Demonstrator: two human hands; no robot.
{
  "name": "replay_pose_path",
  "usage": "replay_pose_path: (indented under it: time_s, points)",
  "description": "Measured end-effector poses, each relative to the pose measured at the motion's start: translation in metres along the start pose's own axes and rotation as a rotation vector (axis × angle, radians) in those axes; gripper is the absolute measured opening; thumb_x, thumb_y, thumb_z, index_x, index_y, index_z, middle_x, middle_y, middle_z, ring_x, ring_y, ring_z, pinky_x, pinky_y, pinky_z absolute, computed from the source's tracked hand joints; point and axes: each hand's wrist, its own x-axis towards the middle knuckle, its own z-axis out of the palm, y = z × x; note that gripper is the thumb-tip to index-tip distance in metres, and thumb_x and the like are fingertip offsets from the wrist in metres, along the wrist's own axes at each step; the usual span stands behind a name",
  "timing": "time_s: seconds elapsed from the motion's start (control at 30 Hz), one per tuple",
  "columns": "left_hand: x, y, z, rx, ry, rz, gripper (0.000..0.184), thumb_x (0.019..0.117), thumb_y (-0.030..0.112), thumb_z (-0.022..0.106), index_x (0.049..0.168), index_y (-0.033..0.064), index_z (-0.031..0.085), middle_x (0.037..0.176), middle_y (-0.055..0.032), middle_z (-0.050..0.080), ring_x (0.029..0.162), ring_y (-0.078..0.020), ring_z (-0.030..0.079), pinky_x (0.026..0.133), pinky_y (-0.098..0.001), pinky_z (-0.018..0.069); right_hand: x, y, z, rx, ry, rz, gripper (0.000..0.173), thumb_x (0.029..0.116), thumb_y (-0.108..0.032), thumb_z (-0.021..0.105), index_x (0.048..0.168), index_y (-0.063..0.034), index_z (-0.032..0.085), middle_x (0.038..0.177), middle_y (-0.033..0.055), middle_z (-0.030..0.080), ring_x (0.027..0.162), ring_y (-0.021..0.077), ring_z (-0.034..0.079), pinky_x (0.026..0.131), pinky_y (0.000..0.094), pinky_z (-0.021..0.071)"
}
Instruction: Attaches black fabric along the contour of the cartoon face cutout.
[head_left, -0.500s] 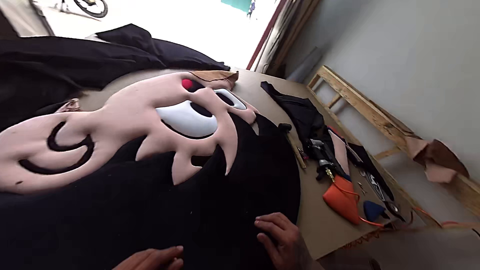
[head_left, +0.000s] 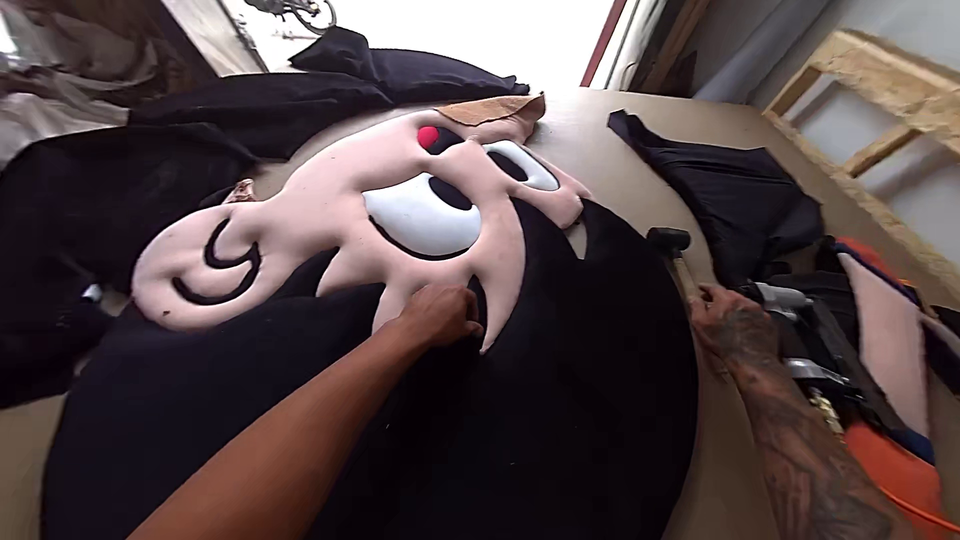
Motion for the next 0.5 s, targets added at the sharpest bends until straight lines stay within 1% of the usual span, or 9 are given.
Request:
replay_pose_path:
  time_s: [0.03, 0.07, 0.13, 0.2, 0.33, 0.4, 0.43, 0.47, 0.5]
  points:
    - [0.008, 0.002, -0.002, 0.024, -0.026, -0.005, 0.035, 0.0861, 0.059, 0.073, 0.096, 0.0256, 0.075, 0.091, 0.0028, 0.073, 0.092, -0.0191, 0.07, 0.082, -0.0515, 0.0567, 0.015, -0.002, 0.007, -0.048, -0.053, 0.042, 0.04, 0.1031, -0.035, 0.057, 0.13, -0.006, 0.067, 0.117, 0.0271, 0.069, 0.111, 0.0485, 0.066, 0.088, 0.0709, 0.0504]
    - [0.016, 0.004, -0.005, 0.042, -0.047, -0.013, 0.036, 0.0836, 0.06, 0.075, 0.094, 0.0257, 0.075, 0.089, 0.0031, 0.072, 0.09, -0.0188, 0.07, 0.08, -0.0511, 0.0573, 0.027, -0.004, 0.013, -0.094, -0.087, 0.072, 0.041, 0.1031, -0.036, 0.057, 0.127, -0.0045, 0.067, 0.117, 0.0279, 0.069, 0.111, 0.0489, 0.066, 0.087, 0.0703, 0.0506]
    - [0.024, 0.006, -0.013, 0.065, -0.083, -0.024, 0.039, 0.0795, 0.062, 0.078, 0.09, 0.025, 0.075, 0.084, 0.003, 0.071, 0.086, -0.0184, 0.069, 0.077, -0.0501, 0.0575, 0.046, -0.007, 0.024, -0.155, -0.092, 0.085, 0.039, 0.1043, -0.035, 0.054, 0.118, -0.001, 0.067, 0.109, 0.0297, 0.069, 0.106, 0.0498, 0.067, 0.081, 0.0695, 0.0513]
    - [0.029, 0.005, -0.015, 0.08, -0.107, -0.003, 0.041, 0.0781, 0.064, 0.079, 0.087, 0.0239, 0.074, 0.08, 0.0034, 0.069, 0.081, -0.0172, 0.068, 0.074, -0.0479, 0.0568, 0.058, -0.008, 0.031, -0.168, -0.099, 0.088, 0.039, 0.1055, -0.034, 0.05, 0.115, 0.0009, 0.066, 0.106, 0.0319, 0.069, 0.102, 0.0519, 0.067, 0.078, 0.0699, 0.0511]
    - [0.037, 0.008, -0.02, 0.126, -0.155, 0.031, 0.048, 0.0767, 0.068, 0.078, 0.083, 0.0205, 0.073, 0.075, 0.0017, 0.067, 0.076, -0.0184, 0.066, 0.071, -0.0492, 0.0557, 0.077, 0.004, 0.039, -0.149, -0.122, 0.05, 0.043, 0.1074, -0.032, 0.043, 0.107, 0.0065, 0.063, 0.104, 0.0353, 0.067, 0.104, 0.0542, 0.066, 0.08, 0.0704, 0.0502]
    - [0.042, 0.011, -0.019, 0.17, -0.161, 0.051, 0.05, 0.0747, 0.07, 0.077, 0.082, 0.0208, 0.072, 0.075, 0.0017, 0.066, 0.075, -0.0187, 0.066, 0.069, -0.0496, 0.0555, 0.072, 0.005, 0.028, -0.118, -0.073, 0.019, 0.044, 0.1077, -0.031, 0.04, 0.107, 0.0078, 0.061, 0.106, 0.0364, 0.065, 0.107, 0.0554, 0.064, 0.084, 0.071, 0.0487]
    - [0.044, 0.012, -0.019, 0.184, -0.161, 0.06, 0.05, 0.074, 0.07, 0.077, 0.083, 0.0207, 0.072, 0.076, 0.0012, 0.067, 0.076, -0.0197, 0.066, 0.068, -0.0508, 0.0556, 0.063, 0.003, 0.018, -0.057, -0.042, -0.004, 0.045, 0.1081, -0.031, 0.039, 0.111, 0.0076, 0.062, 0.107, 0.0369, 0.065, 0.107, 0.0561, 0.064, 0.086, 0.0727, 0.0477]
    - [0.045, 0.014, -0.018, 0.199, -0.164, 0.07, 0.051, 0.0741, 0.07, 0.077, 0.084, 0.0206, 0.073, 0.079, 0.0005, 0.068, 0.078, -0.0209, 0.067, 0.07, -0.0523, 0.0565, 0.047, -0.001, 0.004, 0.043, -0.011, -0.031, 0.047, 0.1087, -0.032, 0.037, 0.117, 0.0065, 0.063, 0.106, 0.0363, 0.066, 0.104, 0.0559, 0.064, 0.085, 0.0741, 0.0471]
    - [0.046, 0.014, -0.018, 0.214, -0.159, 0.09, 0.05, 0.0742, 0.07, 0.076, 0.083, 0.0206, 0.073, 0.079, 0.0004, 0.068, 0.079, -0.0214, 0.067, 0.07, -0.0528, 0.0564, 0.025, -0.01, -0.011, 0.167, 0.017, -0.064, 0.048, 0.1089, -0.034, 0.036, 0.122, 0.0047, 0.062, 0.101, 0.0329, 0.066, 0.094, 0.0525, 0.066, 0.078, 0.0725, 0.0487]
